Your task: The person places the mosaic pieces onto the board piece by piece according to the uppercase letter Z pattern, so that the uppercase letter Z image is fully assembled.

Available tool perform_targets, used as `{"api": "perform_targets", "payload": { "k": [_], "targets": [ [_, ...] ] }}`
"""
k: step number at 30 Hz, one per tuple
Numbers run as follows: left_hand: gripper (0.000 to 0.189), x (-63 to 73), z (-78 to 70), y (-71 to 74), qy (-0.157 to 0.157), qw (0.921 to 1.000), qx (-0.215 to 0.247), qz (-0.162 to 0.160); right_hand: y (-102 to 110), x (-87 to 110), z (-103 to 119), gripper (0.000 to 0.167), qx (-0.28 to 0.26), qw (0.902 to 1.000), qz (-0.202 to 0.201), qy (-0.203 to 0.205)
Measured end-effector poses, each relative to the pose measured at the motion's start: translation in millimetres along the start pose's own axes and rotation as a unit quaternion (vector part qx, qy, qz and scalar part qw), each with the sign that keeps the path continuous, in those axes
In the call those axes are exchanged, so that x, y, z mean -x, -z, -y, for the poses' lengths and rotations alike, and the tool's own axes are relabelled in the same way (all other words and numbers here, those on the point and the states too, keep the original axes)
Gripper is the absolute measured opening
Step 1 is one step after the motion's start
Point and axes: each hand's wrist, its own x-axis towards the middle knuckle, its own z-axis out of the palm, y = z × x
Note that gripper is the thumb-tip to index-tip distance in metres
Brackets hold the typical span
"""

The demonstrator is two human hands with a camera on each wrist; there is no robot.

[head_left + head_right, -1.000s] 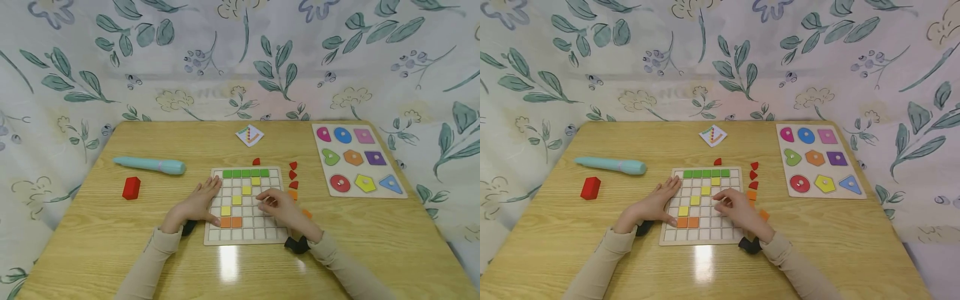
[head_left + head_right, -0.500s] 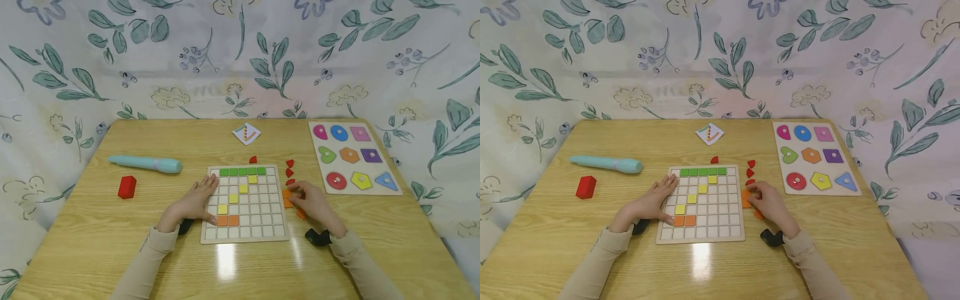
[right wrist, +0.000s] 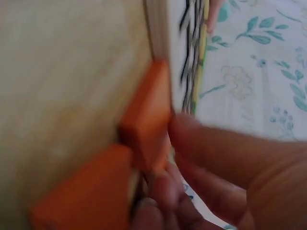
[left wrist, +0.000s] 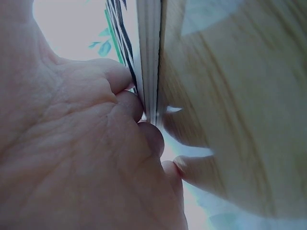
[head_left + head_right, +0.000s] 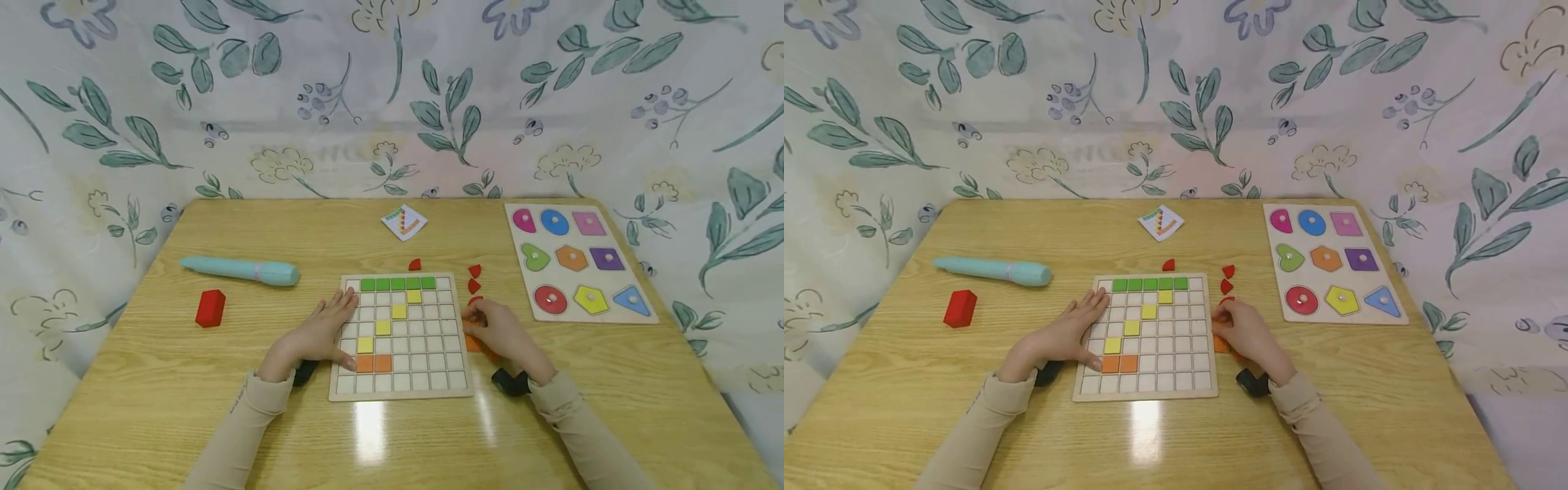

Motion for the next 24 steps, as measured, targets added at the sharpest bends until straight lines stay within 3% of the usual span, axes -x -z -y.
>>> {"api": "perform_targets", "payload": {
  "k": [6,12,19,24],
  "targets": [
    [0.127,-1.1,0.8,-1.4,-0.002,1.0,0.002,-0.002,10.4,4.6,0.1,0.044,-0.002,0.997,0.073,0.023],
    [0.128,-1.4,0.8,-0.4,-0.001,1.0,0.0,-0.003,12.3,4.5,4.5,0.032,-0.002,0.9959,0.09,-0.006],
    [0.127,-3.0,3.4,-2.8,0.0,1.0,0.0,-0.003,11.3,3.6,3.4,0.008,0.009,0.9974,0.072,-0.003],
    [0.127,-2.9,3.3,-1.9,-0.001,1.0,-0.002,-0.003,6.8,3.2,8.0,0.01,-0.004,0.9999,-0.002,-0.011]
  ]
}}
